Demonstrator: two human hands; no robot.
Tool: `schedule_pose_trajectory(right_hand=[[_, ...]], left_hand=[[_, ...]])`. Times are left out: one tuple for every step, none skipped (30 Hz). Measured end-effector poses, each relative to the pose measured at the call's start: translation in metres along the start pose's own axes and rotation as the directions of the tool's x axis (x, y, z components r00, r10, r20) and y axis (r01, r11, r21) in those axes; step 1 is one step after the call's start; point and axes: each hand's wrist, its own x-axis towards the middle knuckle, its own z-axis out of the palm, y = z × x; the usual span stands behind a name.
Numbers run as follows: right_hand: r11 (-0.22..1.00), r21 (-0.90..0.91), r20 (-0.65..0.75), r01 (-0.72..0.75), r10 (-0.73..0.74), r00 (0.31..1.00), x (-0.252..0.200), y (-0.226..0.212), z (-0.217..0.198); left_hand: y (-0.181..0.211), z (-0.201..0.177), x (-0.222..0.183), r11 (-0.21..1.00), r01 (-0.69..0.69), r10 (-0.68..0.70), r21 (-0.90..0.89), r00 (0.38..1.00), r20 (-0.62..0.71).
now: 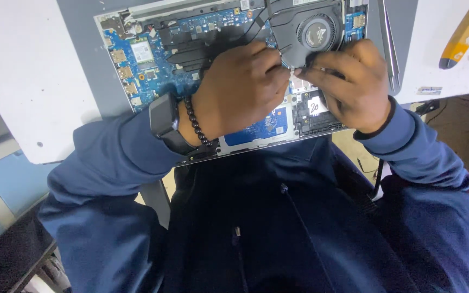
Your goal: Connecting internal ribbon cables and installing a cooling fan in a laptop chassis.
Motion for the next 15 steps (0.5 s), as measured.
schedule_pose_trajectory(right_hand=[[1.000,0.000,-0.017,0.018,-0.018,1.000,0.002,0.001,0.000],[1.000,0.002,-0.016,0.019,-0.019,1.000,0.004,0.000,-0.001],[1.000,0.013,-0.006,0.019,-0.019,1.000,0.006,-0.001,-0.003],[0.999,0.025,0.004,0.020,-0.020,1.000,0.007,-0.002,-0.004],[0.999,0.028,0.006,0.019,-0.019,1.000,0.006,-0.001,-0.004],[1.000,0.028,0.015,0.012,-0.012,1.000,0.004,-0.001,-0.004],[1.000,0.027,0.022,0.007,-0.007,1.000,0.003,0.000,-0.004],[1.000,0.028,0.022,0.007,-0.007,1.000,0.004,0.000,-0.004],[1.000,0.021,0.024,0.008,-0.009,1.000,0.004,0.001,-0.004],[1.000,0.014,0.026,0.009,-0.010,1.000,0.004,0.001,-0.003],[1.000,0.014,0.027,0.008,-0.008,1.000,0.003,0.001,-0.003],[1.000,-0.017,0.031,0.022,-0.022,0.999,0.003,0.002,-0.003],[0.998,-0.045,0.037,0.039,-0.037,0.999,0.004,0.002,-0.002],[0.998,-0.044,0.039,0.039,-0.037,0.999,0.002,0.002,-0.001],[0.999,-0.033,0.021,0.013,-0.013,1.000,0.000,0.002,0.001]], left_hand=[[0.001,0.001,-0.001,1.000,0.011,-0.011,-0.005,1.000,-0.018],[0.000,-0.001,0.000,1.000,0.014,-0.014,-0.005,1.000,-0.018],[0.001,-0.002,0.000,0.999,0.004,-0.004,-0.035,1.000,0.009],[0.001,-0.003,0.000,0.998,-0.005,0.007,-0.066,0.999,0.034],[0.001,-0.007,0.001,0.998,-0.002,0.004,-0.068,0.999,0.036],[0.002,-0.011,0.002,0.999,0.007,-0.005,-0.043,0.999,0.036],[0.001,-0.015,0.004,1.000,0.013,-0.013,-0.016,0.999,0.035],[0.002,-0.015,0.004,1.000,0.014,-0.014,-0.016,0.999,0.036],[0.002,-0.016,0.004,0.991,0.100,-0.093,-0.085,0.992,0.081],[0.003,-0.016,0.004,0.971,0.188,-0.169,-0.150,0.977,0.130],[0.004,-0.015,0.004,0.971,0.187,-0.168,-0.151,0.977,0.131],[0.006,-0.014,0.004,0.952,0.234,-0.204,-0.196,0.965,0.164],[0.007,-0.013,0.004,0.929,0.284,-0.240,-0.238,0.950,0.198],[0.009,-0.012,0.003,0.928,0.286,-0.242,-0.239,0.950,0.198],[0.010,-0.011,0.003,0.942,0.269,-0.239,-0.200,0.957,0.164]])
